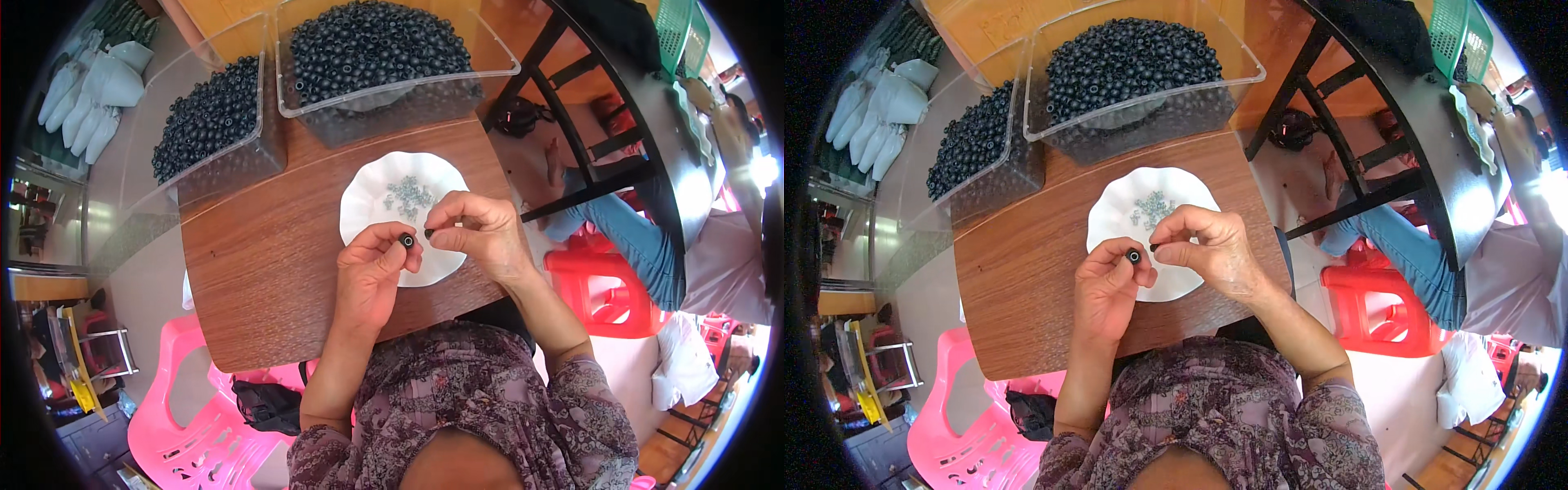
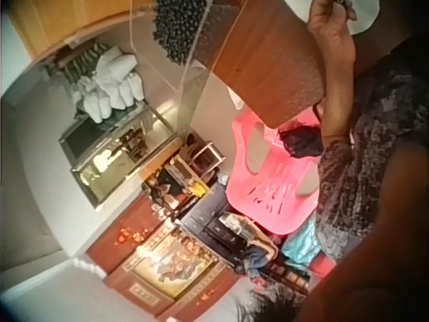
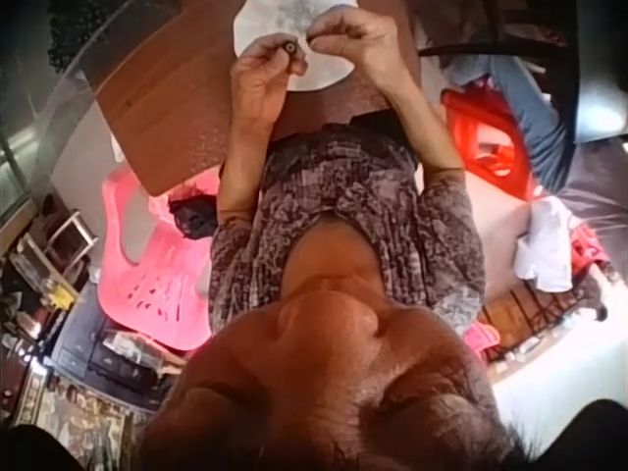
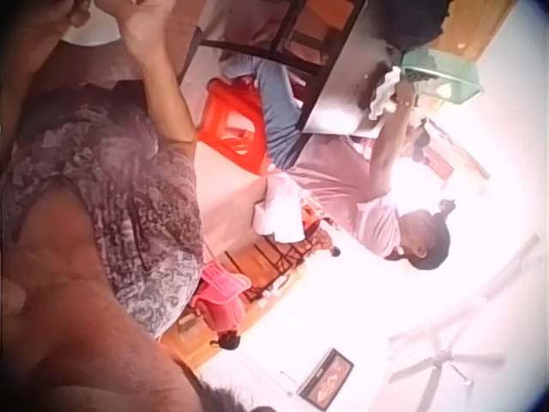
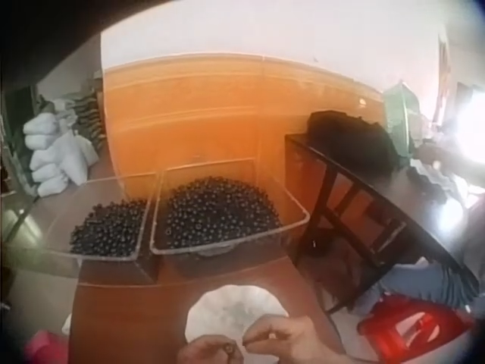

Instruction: Assembling small metal components into black plastic rings and sorting them.

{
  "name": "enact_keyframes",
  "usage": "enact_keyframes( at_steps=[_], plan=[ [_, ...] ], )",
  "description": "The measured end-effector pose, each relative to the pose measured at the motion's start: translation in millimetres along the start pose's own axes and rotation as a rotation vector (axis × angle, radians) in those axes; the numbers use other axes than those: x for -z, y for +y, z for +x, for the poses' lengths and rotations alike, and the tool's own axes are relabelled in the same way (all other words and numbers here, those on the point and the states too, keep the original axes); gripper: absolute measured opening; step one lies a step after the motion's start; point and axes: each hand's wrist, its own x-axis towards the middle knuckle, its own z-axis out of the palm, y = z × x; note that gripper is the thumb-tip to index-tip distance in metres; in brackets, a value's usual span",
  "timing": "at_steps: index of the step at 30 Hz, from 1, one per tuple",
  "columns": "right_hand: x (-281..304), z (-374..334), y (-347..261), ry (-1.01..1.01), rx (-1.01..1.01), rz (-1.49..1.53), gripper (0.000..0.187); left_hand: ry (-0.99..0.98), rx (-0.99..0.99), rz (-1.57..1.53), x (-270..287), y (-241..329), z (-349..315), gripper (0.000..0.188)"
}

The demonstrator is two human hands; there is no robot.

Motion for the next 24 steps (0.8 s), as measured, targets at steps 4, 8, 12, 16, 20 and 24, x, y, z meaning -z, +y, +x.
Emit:
enact_keyframes(
  at_steps=[4, 8, 12, 16, 20, 24],
  plan=[
    [-3, -4, 4, 0.006, 0.215, -0.106, 0.014, -0.005, 0.021, -0.006, 0, -3, -5, 0.018],
    [-7, -12, -1, 0.047, 0.136, -0.087, 0.018, 0.007, 0.023, -0.013, -3, -4, -7, 0.019],
    [-9, -17, 1, 0.066, 0.225, -0.114, 0.02, 0.011, 0.024, -0.018, -4, -6, -11, 0.018],
    [-9, -19, 3, 0.086, 0.331, -0.181, 0.022, 0.025, 0.034, -0.017, -6, -8, -12, 0.019],
    [-8, -20, 4, 0.085, 0.411, -0.214, 0.022, 0.04, 0.01, 0.01, -9, -11, -13, 0.02],
    [-10, -21, 5, 0.099, 0.42, -0.212, 0.023, 0.051, 0.002, 0.024, -12, -14, -14, 0.02]
  ],
)
